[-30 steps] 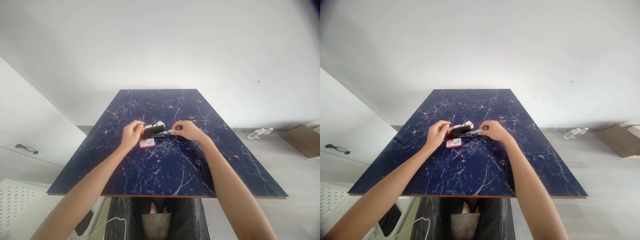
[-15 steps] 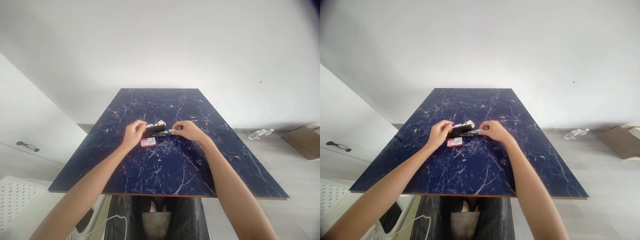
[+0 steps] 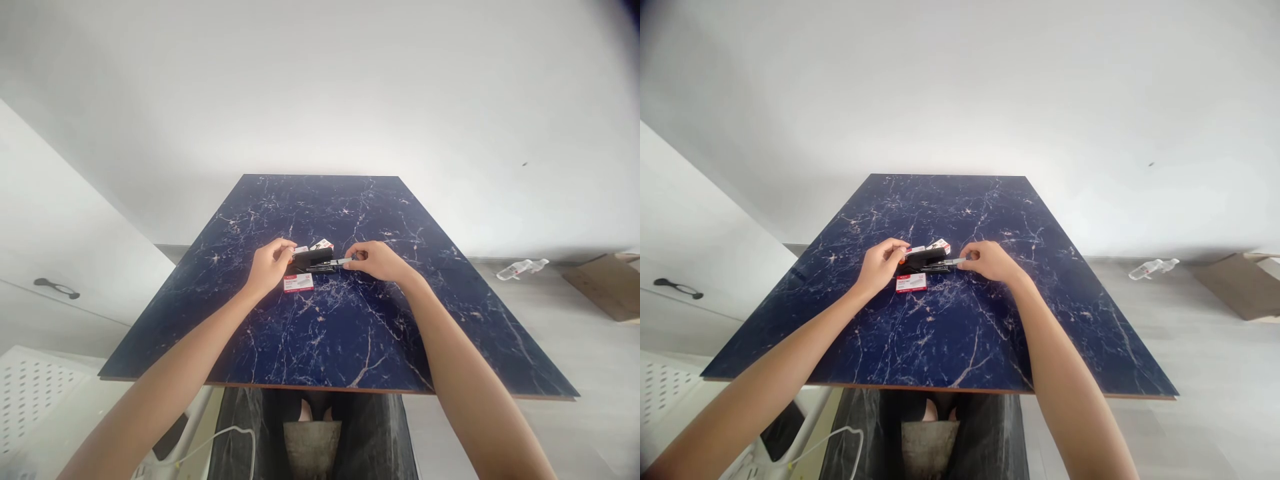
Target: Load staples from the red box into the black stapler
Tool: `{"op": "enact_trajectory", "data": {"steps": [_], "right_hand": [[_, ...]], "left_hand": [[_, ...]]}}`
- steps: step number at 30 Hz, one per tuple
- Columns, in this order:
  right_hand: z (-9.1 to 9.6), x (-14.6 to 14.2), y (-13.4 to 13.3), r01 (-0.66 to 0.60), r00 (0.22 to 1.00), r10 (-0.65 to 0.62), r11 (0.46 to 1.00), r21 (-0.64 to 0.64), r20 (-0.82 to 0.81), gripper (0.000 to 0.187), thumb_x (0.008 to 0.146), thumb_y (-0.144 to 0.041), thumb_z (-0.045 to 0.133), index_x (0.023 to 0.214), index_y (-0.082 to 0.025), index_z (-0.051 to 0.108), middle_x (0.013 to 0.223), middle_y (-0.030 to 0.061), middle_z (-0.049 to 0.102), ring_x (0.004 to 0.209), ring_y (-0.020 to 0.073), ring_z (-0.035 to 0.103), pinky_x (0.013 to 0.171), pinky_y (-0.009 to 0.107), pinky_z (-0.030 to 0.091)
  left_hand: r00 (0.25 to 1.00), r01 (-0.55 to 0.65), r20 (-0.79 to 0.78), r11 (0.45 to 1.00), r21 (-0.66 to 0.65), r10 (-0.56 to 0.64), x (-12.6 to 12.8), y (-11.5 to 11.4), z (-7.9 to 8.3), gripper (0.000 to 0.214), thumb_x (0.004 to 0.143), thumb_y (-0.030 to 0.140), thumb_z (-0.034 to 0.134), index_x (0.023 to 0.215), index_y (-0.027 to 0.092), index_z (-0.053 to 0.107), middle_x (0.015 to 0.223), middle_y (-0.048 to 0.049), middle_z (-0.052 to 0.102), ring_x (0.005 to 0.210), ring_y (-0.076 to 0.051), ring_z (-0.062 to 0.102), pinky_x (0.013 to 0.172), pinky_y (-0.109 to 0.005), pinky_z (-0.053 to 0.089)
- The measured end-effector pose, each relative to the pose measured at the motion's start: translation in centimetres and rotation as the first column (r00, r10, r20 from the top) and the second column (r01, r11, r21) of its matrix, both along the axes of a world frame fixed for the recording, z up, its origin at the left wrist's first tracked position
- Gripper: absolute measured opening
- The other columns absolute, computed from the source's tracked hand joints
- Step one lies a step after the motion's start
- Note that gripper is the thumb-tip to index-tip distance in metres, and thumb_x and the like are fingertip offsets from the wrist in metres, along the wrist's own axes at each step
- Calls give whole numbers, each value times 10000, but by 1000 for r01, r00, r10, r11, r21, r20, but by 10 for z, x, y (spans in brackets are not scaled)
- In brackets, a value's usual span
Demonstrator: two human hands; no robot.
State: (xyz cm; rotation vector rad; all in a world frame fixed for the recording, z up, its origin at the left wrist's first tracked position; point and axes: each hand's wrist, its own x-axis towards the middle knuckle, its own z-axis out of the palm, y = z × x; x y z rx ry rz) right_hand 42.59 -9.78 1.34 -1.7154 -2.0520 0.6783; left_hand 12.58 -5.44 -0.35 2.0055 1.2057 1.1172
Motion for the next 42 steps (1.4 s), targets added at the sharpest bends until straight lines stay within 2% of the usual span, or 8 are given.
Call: {"op": "enact_trajectory", "data": {"steps": [16,23,28,30,33,35,38,42], "right_hand": [[-2,-12,-1,5,1000,-6,999,32,23,280,884,-514,663,969,-255,728,644,-51,500,579,133,452,594,290,293],[-8,-20,2,17,997,-29,986,165,71,234,851,-451,716,962,-251,766,810,3,617,710,159,535,661,283,354],[-5,-20,1,8,996,-23,986,167,87,237,855,-430,713,1002,-256,776,864,21,653,772,178,574,711,293,397],[1,-18,-2,14,997,-26,990,142,79,258,860,-421,701,1042,-253,771,886,29,669,788,185,585,714,299,409],[12,-10,-6,47,996,-55,993,107,71,271,867,-409,673,1070,-254,765,902,31,691,781,188,596,707,306,422],[16,-3,-8,71,992,-79,994,81,101,253,863,-398,661,1034,-252,776,887,28,701,761,187,601,702,310,428],[20,4,-9,74,981,-76,997,16,176,231,847,-394,655,934,-242,805,834,33,712,720,189,605,688,316,433],[19,-4,-10,73,970,-66,997,-23,235,195,818,-340,654,857,-236,814,758,28,715,687,186,609,682,305,434]], "left_hand": [[999,29,-33,999,15,-29,-1,0,-2,214,948,318,560,985,223,749,786,-7,725,722,-181,663,678,-295,469],[998,37,-58,999,40,-35,-1,0,-4,231,958,339,551,989,224,750,789,-5,721,700,-176,648,667,-299,460],[996,50,-82,996,75,-44,-1,1,-3,245,969,335,539,1018,219,749,842,-20,744,700,-173,646,665,-298,464],[988,92,-131,989,118,-76,-5,3,3,242,963,328,542,1012,212,750,909,-37,755,756,-182,661,696,-304,483],[934,245,-301,957,157,-190,-17,11,15,252,939,342,570,1054,209,751,1003,-67,745,880,-217,670,785,-338,511],[869,329,-425,938,113,-254,-26,18,22,297,914,382,612,1122,219,746,1082,-87,731,979,-252,666,847,-371,513],[801,347,-515,938,-19,-306,-38,27,24,336,836,456,710,1095,249,766,1064,-88,730,979,-278,672,817,-377,514],[821,315,-460,940,-132,-340,-44,30,21,299,778,488,763,971,262,789,919,-67,730,816,-246,687,716,-345,511]]}}
